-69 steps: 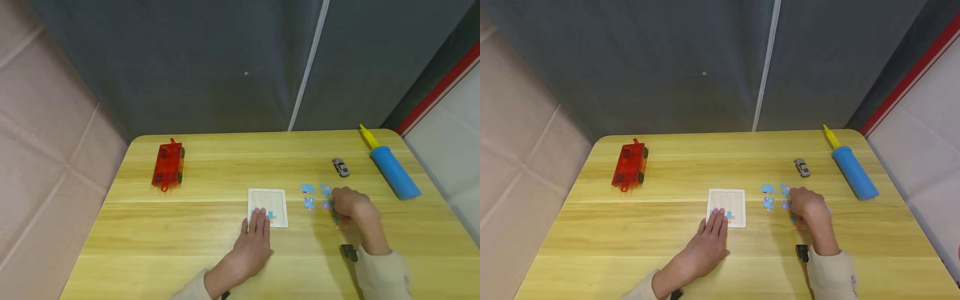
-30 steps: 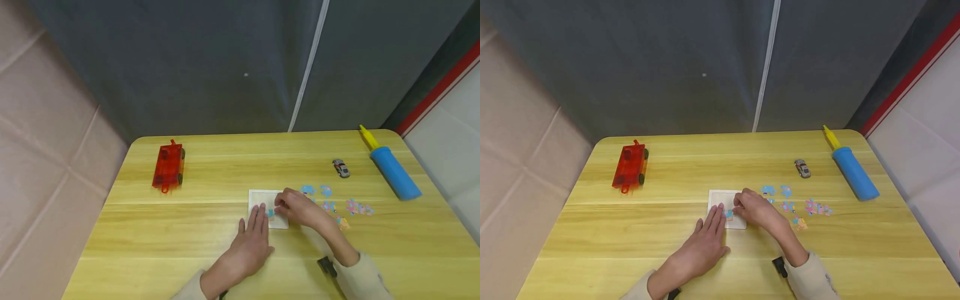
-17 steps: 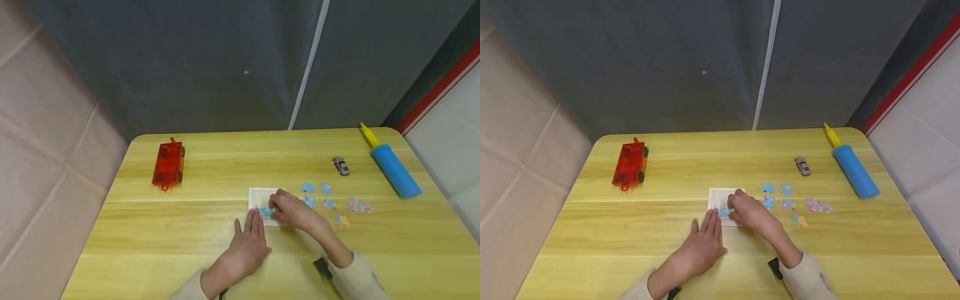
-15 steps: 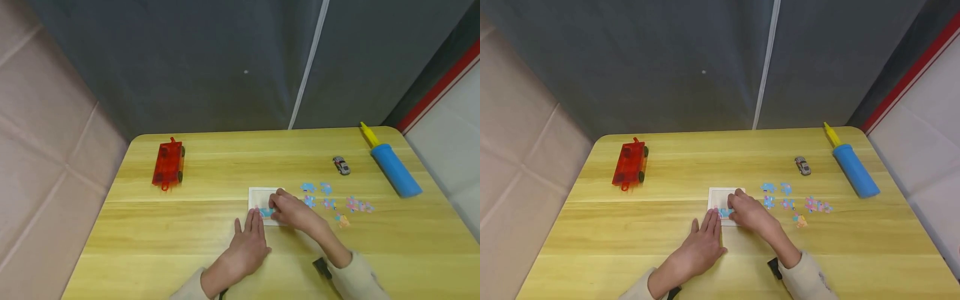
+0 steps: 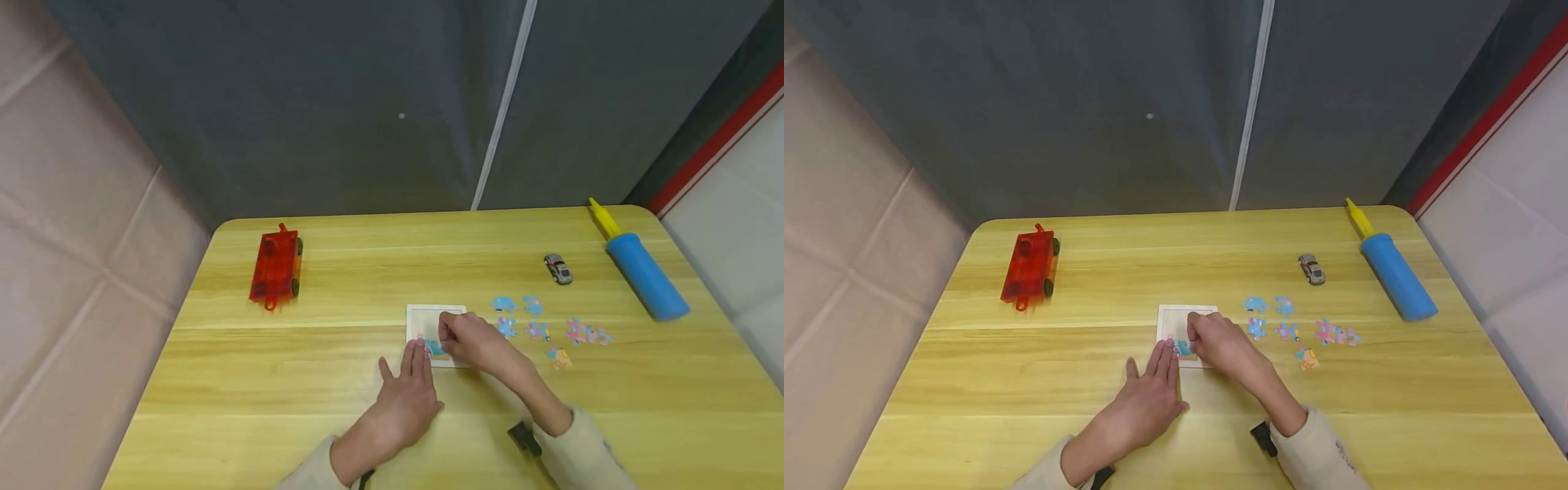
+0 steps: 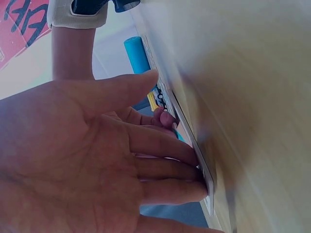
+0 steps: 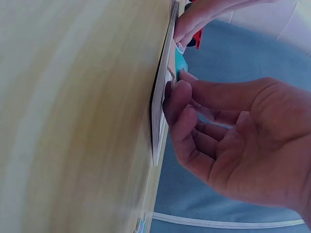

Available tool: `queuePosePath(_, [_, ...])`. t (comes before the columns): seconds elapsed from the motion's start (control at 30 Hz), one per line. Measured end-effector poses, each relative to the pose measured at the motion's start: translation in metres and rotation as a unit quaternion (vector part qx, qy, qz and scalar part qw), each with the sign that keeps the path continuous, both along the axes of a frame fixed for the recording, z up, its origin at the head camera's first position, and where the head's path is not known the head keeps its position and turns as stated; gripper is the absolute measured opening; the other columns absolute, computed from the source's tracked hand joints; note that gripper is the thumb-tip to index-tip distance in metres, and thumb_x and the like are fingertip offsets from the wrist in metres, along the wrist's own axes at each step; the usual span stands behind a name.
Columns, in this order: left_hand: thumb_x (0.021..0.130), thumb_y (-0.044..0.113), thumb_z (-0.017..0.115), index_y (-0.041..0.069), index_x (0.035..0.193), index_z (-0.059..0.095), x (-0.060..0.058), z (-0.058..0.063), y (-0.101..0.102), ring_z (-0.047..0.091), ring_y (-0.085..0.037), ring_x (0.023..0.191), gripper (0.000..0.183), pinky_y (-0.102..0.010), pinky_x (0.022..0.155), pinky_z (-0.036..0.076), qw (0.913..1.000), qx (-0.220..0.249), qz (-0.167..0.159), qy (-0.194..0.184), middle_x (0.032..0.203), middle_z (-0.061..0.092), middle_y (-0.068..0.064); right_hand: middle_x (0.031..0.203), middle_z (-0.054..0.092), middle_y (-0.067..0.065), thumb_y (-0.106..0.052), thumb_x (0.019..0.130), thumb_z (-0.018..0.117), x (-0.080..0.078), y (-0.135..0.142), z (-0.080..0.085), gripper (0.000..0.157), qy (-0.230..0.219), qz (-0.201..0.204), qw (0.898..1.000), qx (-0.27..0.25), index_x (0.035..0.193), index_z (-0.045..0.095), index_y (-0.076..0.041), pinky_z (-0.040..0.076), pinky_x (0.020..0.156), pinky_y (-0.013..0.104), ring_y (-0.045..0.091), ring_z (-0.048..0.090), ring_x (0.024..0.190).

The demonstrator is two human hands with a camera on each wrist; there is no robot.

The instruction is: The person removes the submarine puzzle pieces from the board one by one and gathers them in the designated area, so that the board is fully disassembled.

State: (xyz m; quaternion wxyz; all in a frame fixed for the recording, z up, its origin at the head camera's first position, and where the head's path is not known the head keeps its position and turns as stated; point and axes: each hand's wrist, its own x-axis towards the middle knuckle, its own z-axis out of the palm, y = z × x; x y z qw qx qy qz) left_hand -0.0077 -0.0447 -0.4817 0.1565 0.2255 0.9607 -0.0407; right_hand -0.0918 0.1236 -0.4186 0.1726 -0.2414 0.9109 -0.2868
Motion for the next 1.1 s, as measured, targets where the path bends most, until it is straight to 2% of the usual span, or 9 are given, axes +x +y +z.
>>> queuePosePath(0.33, [0.107, 0.066, 0.057, -0.002, 0.167, 0.04, -0.001, -0.008, 0.002, 0.027, -0.04, 0.167, 0.092, -0.077, 0.109, 0.048, 0.9995, -0.021, -0.008, 0.023, 0.179, 0.027, -0.025, 0.074, 0.055, -0.004, 0.007, 0.099, 0.074, 0.0, 0.005, -0.001, 0.024, -0.007, 0.007, 1.0, -0.012, 0.087, 0.061, -0.009, 0.041, 0.063, 0.022, 0.009, 0.047, 0.067])
queuePosePath(0.43, [0.108, 0.065, 0.056, -0.002, 0.168, 0.039, -0.001, -0.006, 0.003, 0.028, -0.04, 0.167, 0.091, -0.076, 0.11, 0.048, 0.9993, -0.025, -0.01, 0.025, 0.179, 0.027, -0.026, 0.074, 0.055, -0.003, 0.007, 0.099, 0.073, 0.0, 0.007, -0.001, 0.024, -0.013, 0.008, 1.0, -0.015, 0.088, 0.06, -0.009, 0.041, 0.063, 0.022, 0.01, 0.046, 0.068])
queuePosePath(0.53, [0.109, 0.06, 0.058, -0.005, 0.167, 0.039, 0.001, 0.002, 0.003, 0.027, -0.041, 0.167, 0.089, -0.078, 0.109, 0.047, 0.9996, -0.014, -0.012, 0.019, 0.178, 0.025, -0.029, 0.075, 0.056, -0.003, 0.008, 0.1, 0.072, -0.002, 0.011, 0.001, 0.024, -0.024, 0.009, 0.999, -0.019, 0.088, 0.06, -0.009, 0.041, 0.064, 0.023, 0.009, 0.047, 0.067])
queuePosePath(0.63, [0.109, 0.057, 0.06, -0.006, 0.166, 0.04, 0.003, 0.015, 0.004, 0.028, -0.042, 0.167, 0.086, -0.078, 0.11, 0.047, 0.9999, -0.009, -0.008, 0.005, 0.178, 0.025, -0.029, 0.075, 0.058, -0.003, 0.011, 0.098, 0.067, -0.006, 0.024, 0.007, 0.024, -0.033, 0.01, 0.999, -0.023, 0.088, 0.061, -0.009, 0.042, 0.064, 0.023, 0.009, 0.048, 0.067])
queuePosePath(0.77, [0.108, 0.055, 0.063, -0.004, 0.165, 0.042, 0.005, 0.038, 0.008, 0.031, -0.039, 0.166, 0.085, -0.075, 0.112, 0.048, 0.9998, -0.018, 0.003, -0.01, 0.178, 0.029, -0.027, 0.075, 0.06, -0.001, 0.012, 0.097, 0.064, -0.011, 0.054, 0.021, 0.022, -0.06, 0.008, 0.997, -0.039, 0.088, 0.062, -0.007, 0.043, 0.064, 0.023, 0.01, 0.051, 0.066])
queuePosePath(0.87, [0.107, 0.056, 0.063, -0.004, 0.165, 0.043, 0.005, 0.047, 0.009, 0.032, -0.039, 0.166, 0.085, -0.073, 0.112, 0.048, 0.9996, -0.023, 0.005, -0.014, 0.177, 0.031, -0.026, 0.078, 0.061, 0.001, 0.01, 0.102, 0.064, -0.013, 0.078, 0.03, 0.02, -0.085, -0.002, 0.995, -0.05, 0.091, 0.061, -0.006, 0.046, 0.064, 0.024, 0.012, 0.053, 0.067])
queuePosePath(0.93, [0.107, 0.055, 0.064, -0.004, 0.165, 0.043, 0.004, 0.041, 0.008, 0.032, -0.04, 0.165, 0.085, -0.073, 0.111, 0.049, 0.9999, -0.013, 0.003, -0.008, 0.177, 0.03, -0.026, 0.08, 0.06, 0.001, 0.009, 0.103, 0.064, -0.012, 0.091, 0.032, 0.019, -0.094, -0.01, 0.994, -0.053, 0.092, 0.06, -0.005, 0.047, 0.064, 0.024, 0.013, 0.054, 0.068])
queuePosePath(1.1, [0.108, 0.055, 0.062, -0.007, 0.166, 0.039, 0.003, 0.007, 0.0, 0.027, -0.043, 0.167, 0.088, -0.078, 0.111, 0.046, 0.9997, 0.022, 0.004, 0.008, 0.178, 0.023, -0.03, 0.081, 0.06, 0.001, 0.008, 0.105, 0.063, -0.008, 0.114, 0.03, 0.019, -0.095, -0.006, 0.994, -0.045, 0.092, 0.059, -0.006, 0.048, 0.063, 0.025, 0.014, 0.055, 0.069])
